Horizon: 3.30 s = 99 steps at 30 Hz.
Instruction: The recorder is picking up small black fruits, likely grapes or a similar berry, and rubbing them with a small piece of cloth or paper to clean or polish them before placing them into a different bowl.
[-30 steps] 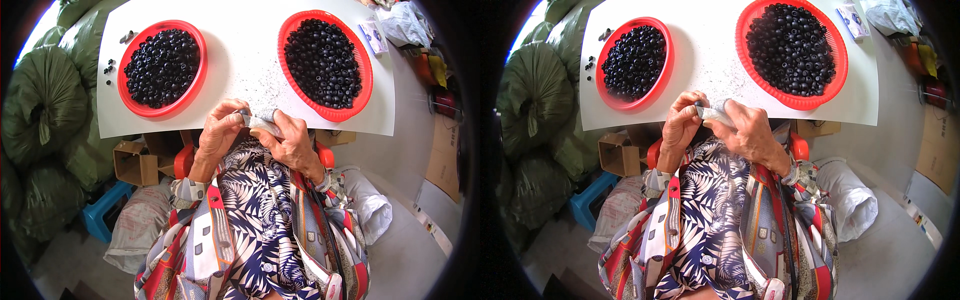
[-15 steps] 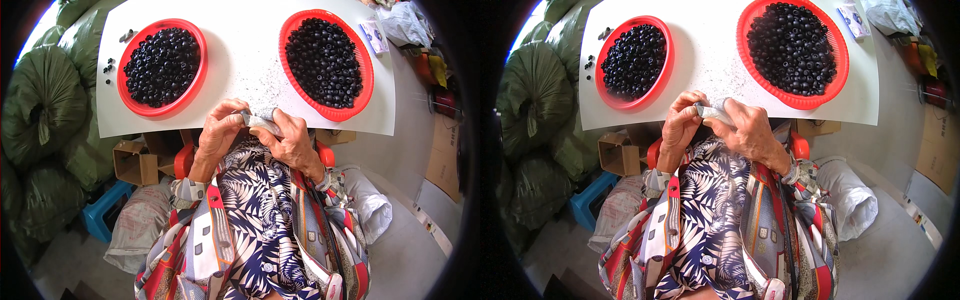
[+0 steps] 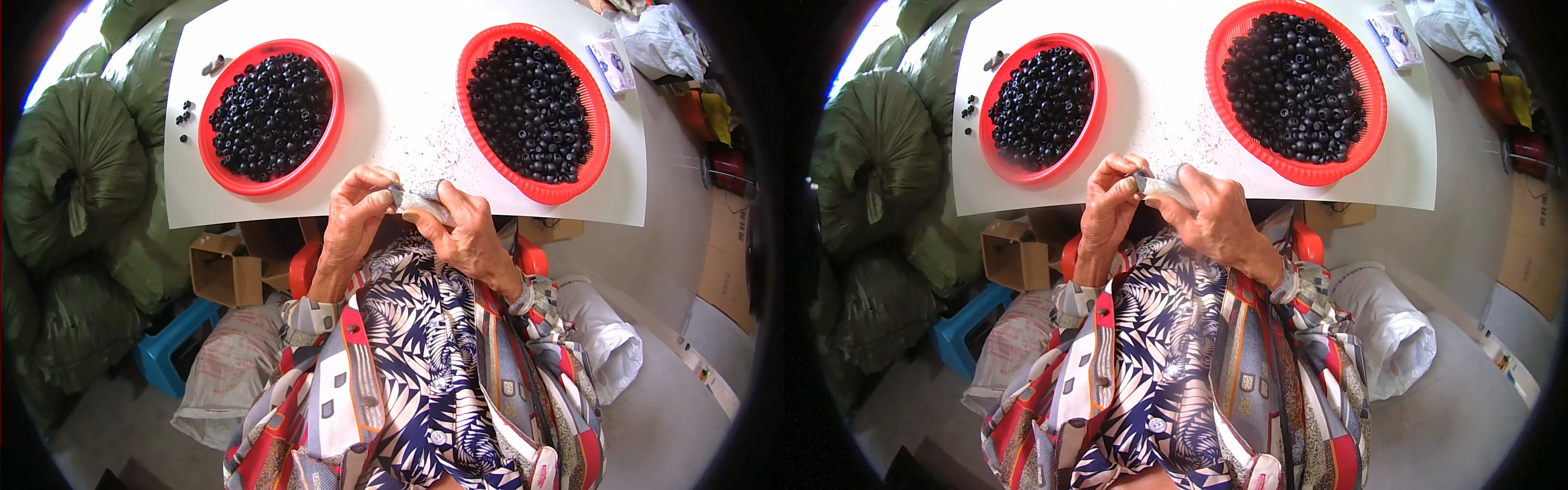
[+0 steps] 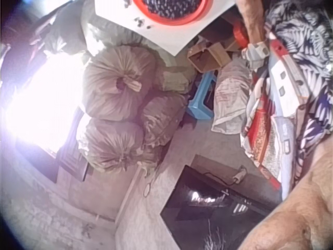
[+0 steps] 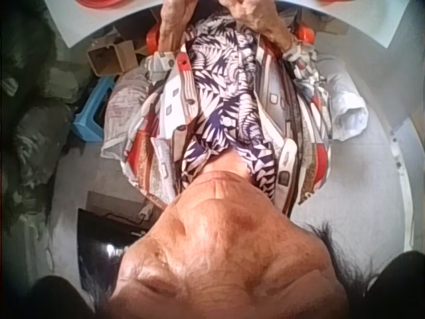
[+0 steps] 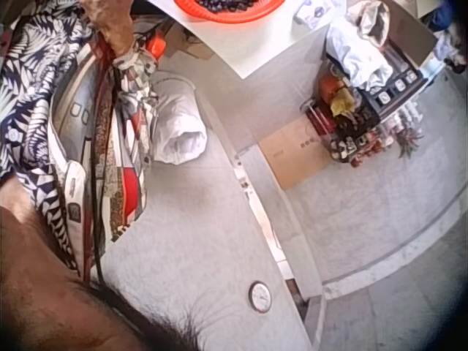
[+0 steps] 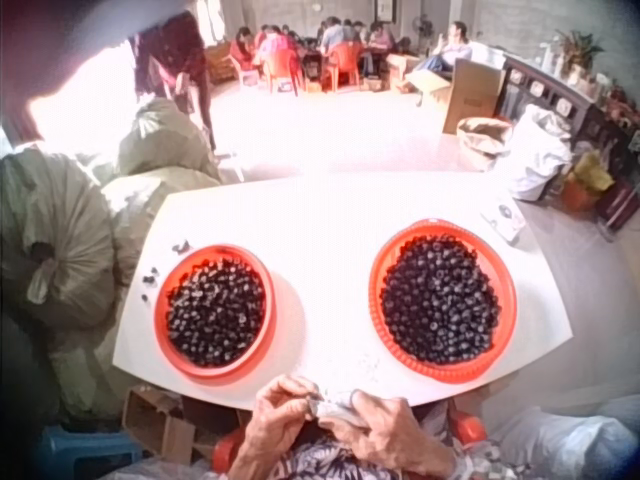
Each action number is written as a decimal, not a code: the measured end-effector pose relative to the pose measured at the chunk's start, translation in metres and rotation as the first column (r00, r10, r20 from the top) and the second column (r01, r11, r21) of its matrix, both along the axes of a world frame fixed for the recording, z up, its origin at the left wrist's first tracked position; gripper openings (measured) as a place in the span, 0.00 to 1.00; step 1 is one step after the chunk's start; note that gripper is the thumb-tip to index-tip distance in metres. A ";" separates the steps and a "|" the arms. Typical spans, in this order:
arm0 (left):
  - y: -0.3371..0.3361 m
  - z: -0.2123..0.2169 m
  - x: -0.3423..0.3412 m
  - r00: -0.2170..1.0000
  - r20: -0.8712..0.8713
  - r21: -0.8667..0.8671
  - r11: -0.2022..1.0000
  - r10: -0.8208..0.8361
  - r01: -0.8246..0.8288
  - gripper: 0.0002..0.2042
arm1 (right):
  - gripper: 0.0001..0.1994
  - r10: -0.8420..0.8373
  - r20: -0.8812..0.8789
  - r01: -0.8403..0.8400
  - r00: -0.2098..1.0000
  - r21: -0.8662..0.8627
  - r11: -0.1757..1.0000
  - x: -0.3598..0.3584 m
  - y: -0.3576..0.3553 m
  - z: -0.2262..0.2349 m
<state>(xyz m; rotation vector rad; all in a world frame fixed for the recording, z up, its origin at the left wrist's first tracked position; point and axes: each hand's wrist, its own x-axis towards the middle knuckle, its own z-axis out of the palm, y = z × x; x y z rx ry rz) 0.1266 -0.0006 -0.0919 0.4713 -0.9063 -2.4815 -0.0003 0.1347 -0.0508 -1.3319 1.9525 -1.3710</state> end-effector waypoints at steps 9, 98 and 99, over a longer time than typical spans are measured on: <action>0.009 0.025 0.003 0.996 -0.088 -0.180 0.984 -0.022 0.006 0.06 | 0.15 -0.240 0.315 0.180 0.918 0.209 0.961 -0.013 -0.015 -0.015; -0.012 0.043 -0.184 0.988 0.059 -0.810 -0.572 0.142 0.131 0.02 | 0.18 -0.191 0.102 0.173 0.976 0.166 0.971 -0.015 0.014 -0.050; -0.012 0.044 -0.181 0.993 0.020 -0.845 -0.528 0.116 0.079 0.02 | 0.18 -0.188 0.073 0.173 0.979 0.178 0.969 -0.016 0.014 -0.049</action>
